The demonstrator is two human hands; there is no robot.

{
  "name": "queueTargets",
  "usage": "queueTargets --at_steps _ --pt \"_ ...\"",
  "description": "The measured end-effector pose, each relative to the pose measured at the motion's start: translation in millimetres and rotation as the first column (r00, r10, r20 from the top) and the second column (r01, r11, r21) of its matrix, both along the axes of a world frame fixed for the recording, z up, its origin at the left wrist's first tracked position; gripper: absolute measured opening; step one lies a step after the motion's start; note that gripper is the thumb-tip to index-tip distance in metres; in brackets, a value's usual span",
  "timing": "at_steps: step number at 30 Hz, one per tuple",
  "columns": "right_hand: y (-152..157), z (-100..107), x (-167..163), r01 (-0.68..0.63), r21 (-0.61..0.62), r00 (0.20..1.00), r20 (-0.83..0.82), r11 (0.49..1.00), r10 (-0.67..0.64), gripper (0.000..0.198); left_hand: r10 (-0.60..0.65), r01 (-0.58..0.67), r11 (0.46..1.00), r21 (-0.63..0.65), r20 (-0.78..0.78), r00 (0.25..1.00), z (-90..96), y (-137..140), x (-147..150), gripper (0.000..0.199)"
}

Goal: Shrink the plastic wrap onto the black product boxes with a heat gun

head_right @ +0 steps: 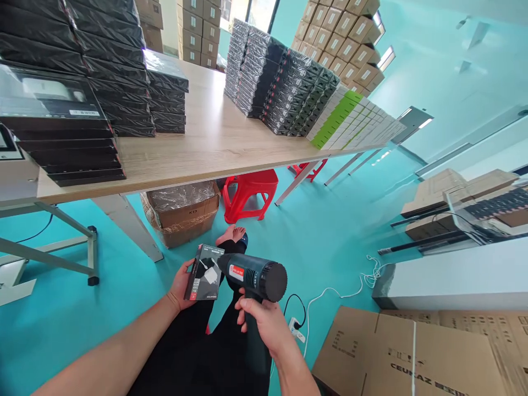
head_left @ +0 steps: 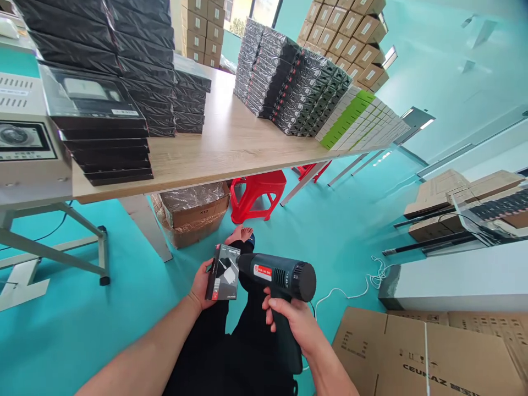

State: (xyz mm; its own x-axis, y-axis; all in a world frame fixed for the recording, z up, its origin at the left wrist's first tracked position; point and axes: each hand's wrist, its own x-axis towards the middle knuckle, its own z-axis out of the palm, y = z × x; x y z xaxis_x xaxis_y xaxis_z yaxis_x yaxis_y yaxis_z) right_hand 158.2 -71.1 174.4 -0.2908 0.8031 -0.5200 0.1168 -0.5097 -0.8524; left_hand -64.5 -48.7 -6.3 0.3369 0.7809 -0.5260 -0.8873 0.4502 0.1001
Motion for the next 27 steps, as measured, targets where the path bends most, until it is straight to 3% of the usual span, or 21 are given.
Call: queueTargets --at_steps 2,6,11,15,20,24,27 --pt "-6 0 2 0.009 -0.033 1.000 -0.001 0.999 -0.009 0.032 0.007 -0.007 1.000 0.012 0.006 1.000 -3.2 1 0 0.039" --pt "-29 -7 12 -0.149 -0.157 0.987 -0.089 0.976 0.136 0.031 0.057 -0.057 0.998 0.022 0.008 0.998 -11.2 3 -2 0.042" --pt "-50 -23 30 0.145 -0.118 0.989 0.019 0.982 -0.144 0.031 0.111 -0.112 0.993 0.021 0.038 0.993 -16.2 3 -7 0.050" --pt "-59 -30 37 0.076 -0.213 0.990 -0.100 0.974 -0.099 0.042 0.102 -0.104 0.994 0.038 0.053 0.993 -18.3 4 -6 0.055" --pt "-63 -34 40 0.260 -0.186 0.955 -0.095 0.948 -0.280 0.041 0.085 -0.088 0.995 0.056 0.059 0.995 -20.8 3 -3 0.056" --pt "-65 -29 42 0.075 -0.245 0.986 -0.125 0.966 -0.108 0.041 0.075 -0.079 0.995 0.055 0.062 0.995 -17.3 2 -3 0.059" --pt "-57 -29 41 0.208 -0.257 0.955 -0.155 0.944 -0.253 0.036 0.065 -0.068 0.996 0.051 0.055 0.996 -10.8 1 -2 0.058"
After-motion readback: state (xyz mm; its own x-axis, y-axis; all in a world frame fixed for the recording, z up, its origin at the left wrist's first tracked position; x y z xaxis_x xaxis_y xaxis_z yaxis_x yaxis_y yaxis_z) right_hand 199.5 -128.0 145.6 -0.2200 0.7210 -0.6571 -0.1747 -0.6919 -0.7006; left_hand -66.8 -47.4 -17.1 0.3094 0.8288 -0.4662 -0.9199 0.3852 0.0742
